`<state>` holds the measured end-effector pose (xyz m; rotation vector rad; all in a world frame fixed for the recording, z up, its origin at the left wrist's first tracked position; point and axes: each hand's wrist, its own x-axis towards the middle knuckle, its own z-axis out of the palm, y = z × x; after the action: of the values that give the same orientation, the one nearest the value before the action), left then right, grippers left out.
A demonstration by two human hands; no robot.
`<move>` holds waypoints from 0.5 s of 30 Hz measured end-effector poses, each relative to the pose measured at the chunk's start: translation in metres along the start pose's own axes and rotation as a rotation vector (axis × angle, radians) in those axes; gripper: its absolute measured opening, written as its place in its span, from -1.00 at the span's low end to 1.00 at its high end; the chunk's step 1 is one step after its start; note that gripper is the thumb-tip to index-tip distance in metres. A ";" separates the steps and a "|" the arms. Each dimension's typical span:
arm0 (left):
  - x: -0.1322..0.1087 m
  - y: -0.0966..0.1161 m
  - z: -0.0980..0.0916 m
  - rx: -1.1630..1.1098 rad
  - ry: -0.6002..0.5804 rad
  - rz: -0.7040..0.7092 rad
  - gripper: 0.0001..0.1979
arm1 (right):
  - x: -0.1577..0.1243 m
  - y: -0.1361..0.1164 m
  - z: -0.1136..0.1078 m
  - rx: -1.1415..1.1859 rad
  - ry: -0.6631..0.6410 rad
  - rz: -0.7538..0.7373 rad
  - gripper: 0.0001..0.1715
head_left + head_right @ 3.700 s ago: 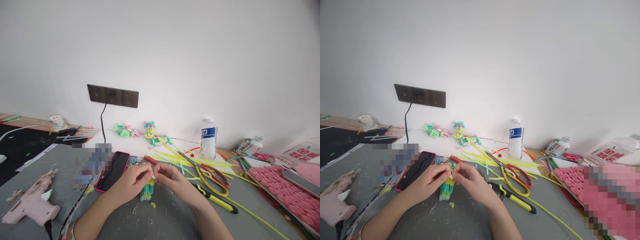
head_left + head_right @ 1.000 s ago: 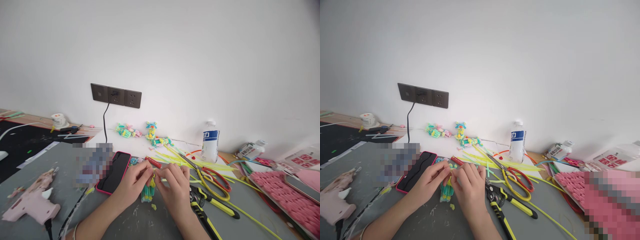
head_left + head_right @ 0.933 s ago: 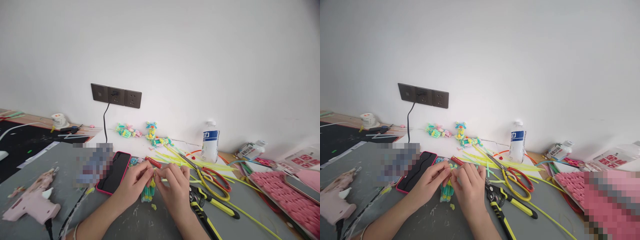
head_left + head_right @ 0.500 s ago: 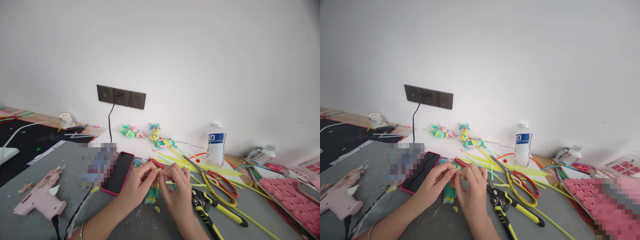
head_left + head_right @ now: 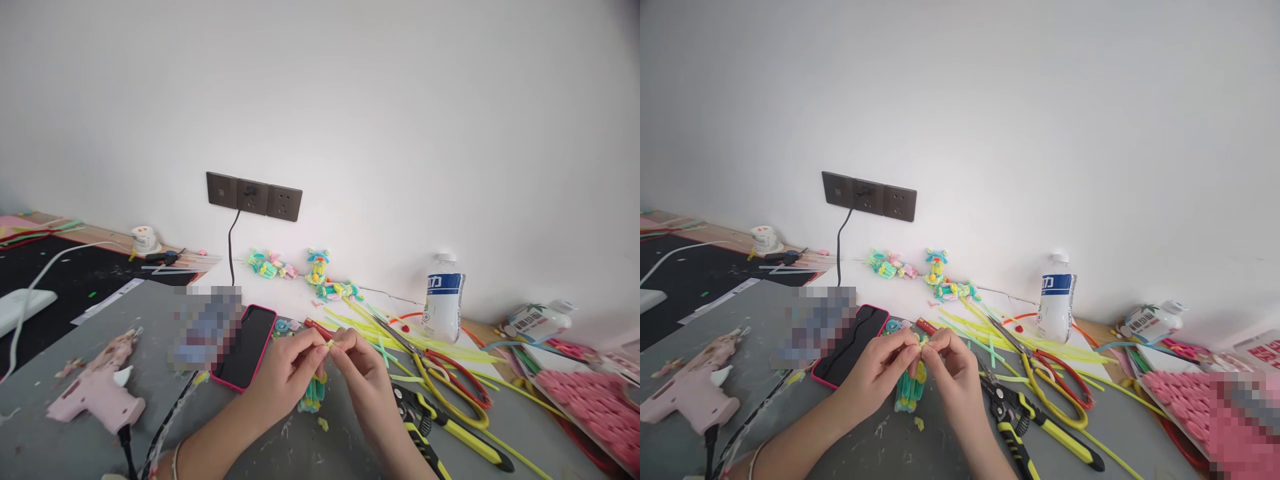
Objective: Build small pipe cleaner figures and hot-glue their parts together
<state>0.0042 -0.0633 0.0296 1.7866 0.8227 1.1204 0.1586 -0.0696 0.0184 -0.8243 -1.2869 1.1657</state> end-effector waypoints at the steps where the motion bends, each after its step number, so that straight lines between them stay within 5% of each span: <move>1: 0.000 0.001 0.000 0.006 -0.004 -0.002 -0.67 | 0.001 0.000 -0.002 0.056 -0.034 0.048 -0.70; 7: -0.001 0.003 -0.001 -0.017 -0.045 -0.024 -0.65 | 0.001 -0.008 -0.006 0.291 -0.176 0.289 -0.68; 15: -0.001 0.004 -0.001 -0.185 -0.087 -0.074 -0.64 | 0.002 -0.010 -0.005 0.448 -0.220 0.377 -0.68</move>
<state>0.0033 -0.0659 0.0333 1.6261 0.7040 1.0290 0.1651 -0.0690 0.0274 -0.6278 -1.0033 1.8087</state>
